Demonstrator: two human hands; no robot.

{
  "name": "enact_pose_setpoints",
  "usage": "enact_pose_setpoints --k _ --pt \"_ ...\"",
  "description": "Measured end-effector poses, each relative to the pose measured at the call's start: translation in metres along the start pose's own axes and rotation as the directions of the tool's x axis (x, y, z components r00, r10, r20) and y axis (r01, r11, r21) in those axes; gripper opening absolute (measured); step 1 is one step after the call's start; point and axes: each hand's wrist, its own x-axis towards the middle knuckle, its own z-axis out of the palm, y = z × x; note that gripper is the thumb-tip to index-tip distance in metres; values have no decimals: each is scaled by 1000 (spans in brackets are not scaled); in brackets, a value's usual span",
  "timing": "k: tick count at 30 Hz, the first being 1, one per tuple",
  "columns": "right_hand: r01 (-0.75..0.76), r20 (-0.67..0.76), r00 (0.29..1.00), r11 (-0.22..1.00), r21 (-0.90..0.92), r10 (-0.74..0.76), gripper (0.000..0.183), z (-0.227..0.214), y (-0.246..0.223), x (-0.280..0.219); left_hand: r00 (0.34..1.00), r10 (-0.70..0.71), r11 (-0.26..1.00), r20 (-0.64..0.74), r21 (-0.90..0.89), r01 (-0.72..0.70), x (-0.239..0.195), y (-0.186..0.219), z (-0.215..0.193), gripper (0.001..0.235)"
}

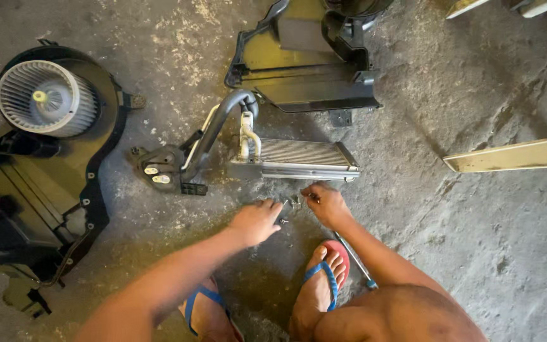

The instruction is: The person assembles a car air conditioning unit by hand, attaching a fan housing to a plastic casing, then connecting a radiator and hoses. They use a screwdriver to tighten screws on the casing and secure the components together on the floor.

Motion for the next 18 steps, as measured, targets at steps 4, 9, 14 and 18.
enact_pose_setpoints --k 4,9,14,18 --pt "178 78 981 984 21 -179 34 6 -7 -9 988 -11 999 -154 -44 5 15 14 16 61" --pt "230 -30 973 973 9 -230 34 -4 -7 -15 999 -41 989 -30 -143 37 39 1 24 32" --pt "164 133 978 987 -3 -162 40 -13 -8 -19 1000 -5 959 -18 -285 -1 40 -8 17 26" --pt "124 188 978 975 -185 -89 28 -28 1 -14 991 -29 973 132 -224 59 29 -11 -14 29"
